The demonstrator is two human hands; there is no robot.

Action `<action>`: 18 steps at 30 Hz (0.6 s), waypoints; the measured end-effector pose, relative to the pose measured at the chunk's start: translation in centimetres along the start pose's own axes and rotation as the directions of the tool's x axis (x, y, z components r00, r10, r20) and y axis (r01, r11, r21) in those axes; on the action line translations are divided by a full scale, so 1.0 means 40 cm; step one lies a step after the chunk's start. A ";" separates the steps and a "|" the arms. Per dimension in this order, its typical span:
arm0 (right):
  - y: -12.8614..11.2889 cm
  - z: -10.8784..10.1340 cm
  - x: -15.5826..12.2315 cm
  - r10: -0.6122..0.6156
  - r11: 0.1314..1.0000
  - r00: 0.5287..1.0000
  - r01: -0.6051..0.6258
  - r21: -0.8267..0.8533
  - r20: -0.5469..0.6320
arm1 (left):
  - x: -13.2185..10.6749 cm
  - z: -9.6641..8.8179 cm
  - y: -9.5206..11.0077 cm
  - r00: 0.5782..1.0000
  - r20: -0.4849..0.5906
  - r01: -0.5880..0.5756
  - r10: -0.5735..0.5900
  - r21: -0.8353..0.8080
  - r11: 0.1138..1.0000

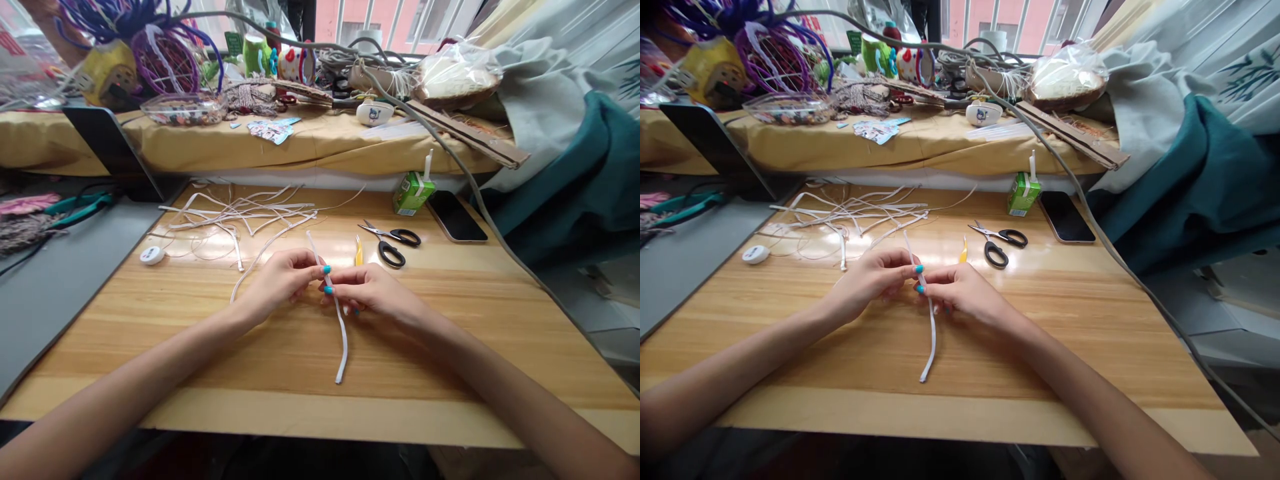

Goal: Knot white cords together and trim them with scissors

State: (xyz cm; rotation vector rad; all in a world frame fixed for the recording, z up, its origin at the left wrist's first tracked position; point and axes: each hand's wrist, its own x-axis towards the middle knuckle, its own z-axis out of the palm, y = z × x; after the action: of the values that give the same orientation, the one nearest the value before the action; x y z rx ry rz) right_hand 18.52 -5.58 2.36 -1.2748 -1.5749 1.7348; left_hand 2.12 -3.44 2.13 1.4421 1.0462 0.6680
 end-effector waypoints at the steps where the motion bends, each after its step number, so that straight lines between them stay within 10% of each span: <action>1: 0.000 -0.002 0.000 0.010 1.000 1.000 -0.010 0.008 0.012 | 0.000 0.000 -0.001 1.000 0.007 0.006 -0.006 -0.010 1.000; 18: 0.006 -0.008 0.008 0.103 0.994 0.995 -0.102 0.041 -0.017 | 0.003 -0.006 -0.014 1.000 -0.008 0.010 -0.010 -0.084 0.996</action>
State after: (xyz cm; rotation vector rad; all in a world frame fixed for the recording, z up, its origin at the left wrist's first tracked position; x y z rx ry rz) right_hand 18.71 -5.20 2.07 -1.3702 -1.4800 1.8023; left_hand 1.84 -3.27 1.60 1.3617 1.0197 0.7036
